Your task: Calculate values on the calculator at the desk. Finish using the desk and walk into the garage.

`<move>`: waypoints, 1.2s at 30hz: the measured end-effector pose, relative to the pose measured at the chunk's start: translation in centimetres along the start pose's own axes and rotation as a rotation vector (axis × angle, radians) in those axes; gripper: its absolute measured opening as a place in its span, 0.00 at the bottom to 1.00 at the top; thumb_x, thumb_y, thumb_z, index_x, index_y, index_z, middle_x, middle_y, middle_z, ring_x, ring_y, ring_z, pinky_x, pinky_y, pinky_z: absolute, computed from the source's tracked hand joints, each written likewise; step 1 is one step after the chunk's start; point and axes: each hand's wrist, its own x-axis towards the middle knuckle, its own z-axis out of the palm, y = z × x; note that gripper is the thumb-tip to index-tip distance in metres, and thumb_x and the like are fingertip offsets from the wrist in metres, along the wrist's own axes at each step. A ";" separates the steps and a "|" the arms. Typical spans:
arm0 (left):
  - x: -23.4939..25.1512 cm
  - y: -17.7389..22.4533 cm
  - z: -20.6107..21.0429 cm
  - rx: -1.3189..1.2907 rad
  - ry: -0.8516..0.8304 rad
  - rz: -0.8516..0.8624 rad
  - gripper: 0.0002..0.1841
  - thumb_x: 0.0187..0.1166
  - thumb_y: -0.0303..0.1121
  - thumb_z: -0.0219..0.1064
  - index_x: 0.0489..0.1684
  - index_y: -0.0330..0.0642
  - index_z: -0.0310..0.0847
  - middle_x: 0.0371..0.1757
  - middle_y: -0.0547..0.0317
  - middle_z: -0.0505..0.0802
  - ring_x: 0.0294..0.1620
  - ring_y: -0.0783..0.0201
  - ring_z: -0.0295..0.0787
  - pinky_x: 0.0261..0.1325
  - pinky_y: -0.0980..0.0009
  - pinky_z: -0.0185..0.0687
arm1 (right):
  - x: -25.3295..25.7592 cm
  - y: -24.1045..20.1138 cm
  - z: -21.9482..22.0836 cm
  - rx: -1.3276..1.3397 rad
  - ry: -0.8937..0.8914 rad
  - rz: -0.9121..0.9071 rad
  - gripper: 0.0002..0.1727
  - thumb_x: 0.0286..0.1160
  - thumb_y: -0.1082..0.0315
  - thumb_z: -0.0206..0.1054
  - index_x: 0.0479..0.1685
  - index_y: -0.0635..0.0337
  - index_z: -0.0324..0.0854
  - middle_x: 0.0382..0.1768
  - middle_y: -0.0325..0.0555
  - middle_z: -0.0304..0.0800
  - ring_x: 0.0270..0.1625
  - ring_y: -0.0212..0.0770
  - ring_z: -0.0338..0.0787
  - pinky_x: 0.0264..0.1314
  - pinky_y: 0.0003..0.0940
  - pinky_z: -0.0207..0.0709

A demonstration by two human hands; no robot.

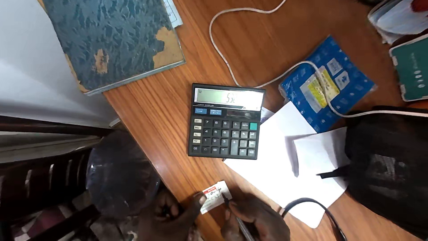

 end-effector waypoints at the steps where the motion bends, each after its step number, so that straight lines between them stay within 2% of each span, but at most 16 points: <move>1: 0.0 0.1 0.0 0.010 0.005 -0.007 0.24 0.56 0.33 0.89 0.15 0.51 0.69 0.13 0.75 0.76 0.12 0.81 0.69 0.16 0.82 0.70 | 0.0 0.0 0.0 -0.011 -0.004 0.000 0.03 0.70 0.66 0.73 0.34 0.54 0.87 0.28 0.36 0.92 0.32 0.28 0.89 0.34 0.21 0.84; 7: 0.1 0.1 0.0 0.003 0.007 0.009 0.24 0.56 0.32 0.89 0.15 0.52 0.69 0.14 0.76 0.76 0.13 0.81 0.67 0.17 0.83 0.67 | -0.2 0.1 -0.2 0.034 0.012 0.006 0.05 0.75 0.63 0.72 0.36 0.53 0.85 0.29 0.36 0.91 0.31 0.28 0.89 0.34 0.21 0.84; 14: 0.0 0.1 0.1 -0.024 0.001 -0.013 0.24 0.57 0.31 0.88 0.15 0.51 0.68 0.13 0.75 0.76 0.12 0.80 0.68 0.16 0.82 0.70 | 0.0 0.0 0.0 0.013 0.011 0.012 0.04 0.71 0.65 0.73 0.33 0.53 0.85 0.28 0.36 0.91 0.30 0.28 0.89 0.33 0.20 0.84; 26: 0.1 -0.1 0.1 -0.019 0.001 0.024 0.24 0.56 0.31 0.89 0.14 0.52 0.68 0.14 0.75 0.77 0.12 0.80 0.69 0.16 0.82 0.70 | -0.3 0.0 -0.3 0.029 0.033 0.014 0.06 0.72 0.64 0.72 0.32 0.54 0.82 0.26 0.36 0.88 0.28 0.28 0.87 0.31 0.20 0.82; 28: 0.1 -0.1 0.0 -0.016 -0.005 0.015 0.24 0.56 0.31 0.89 0.14 0.51 0.68 0.13 0.74 0.77 0.12 0.80 0.69 0.16 0.82 0.70 | -0.3 -0.4 -0.2 0.103 0.095 0.033 0.04 0.76 0.63 0.72 0.39 0.52 0.84 0.31 0.33 0.90 0.32 0.25 0.89 0.36 0.18 0.85; 30: 0.1 0.2 0.0 -0.008 -0.004 -0.015 0.24 0.56 0.31 0.89 0.15 0.50 0.68 0.13 0.74 0.76 0.12 0.79 0.69 0.17 0.81 0.71 | 0.0 -0.8 -0.2 0.171 0.154 0.052 0.07 0.80 0.63 0.71 0.51 0.48 0.88 0.40 0.31 0.94 0.38 0.25 0.93 0.41 0.20 0.90; 32: 0.2 0.6 -0.1 0.013 -0.011 -0.053 0.24 0.55 0.32 0.89 0.16 0.48 0.69 0.13 0.72 0.78 0.12 0.78 0.73 0.18 0.78 0.76 | 0.7 -1.0 -0.7 0.154 0.111 0.045 0.14 0.88 0.60 0.63 0.65 0.45 0.87 0.59 0.31 0.95 0.57 0.28 0.95 0.59 0.25 0.90; 33: 0.4 0.8 -0.3 0.029 -0.012 -0.067 0.24 0.55 0.33 0.90 0.16 0.47 0.69 0.13 0.71 0.78 0.12 0.76 0.74 0.18 0.76 0.77 | 1.2 -1.2 -0.8 0.128 0.096 0.046 0.17 0.91 0.58 0.58 0.70 0.44 0.85 0.66 0.32 0.92 0.63 0.29 0.93 0.64 0.27 0.89; 34: 0.6 1.0 -0.5 0.056 -0.004 -0.063 0.23 0.54 0.34 0.90 0.17 0.45 0.71 0.13 0.70 0.78 0.13 0.76 0.74 0.19 0.76 0.77 | 1.8 -1.7 -0.8 0.103 0.090 0.055 0.18 0.93 0.57 0.54 0.71 0.46 0.83 0.71 0.34 0.89 0.69 0.30 0.90 0.70 0.28 0.86; 36: 1.4 1.5 -1.4 0.125 0.017 -0.026 0.22 0.55 0.36 0.89 0.27 0.39 0.76 0.20 0.66 0.81 0.18 0.74 0.78 0.24 0.75 0.81 | 3.1 -2.6 -0.5 0.037 0.116 0.074 0.15 0.92 0.56 0.56 0.63 0.52 0.82 0.72 0.38 0.87 0.72 0.29 0.87 0.70 0.27 0.84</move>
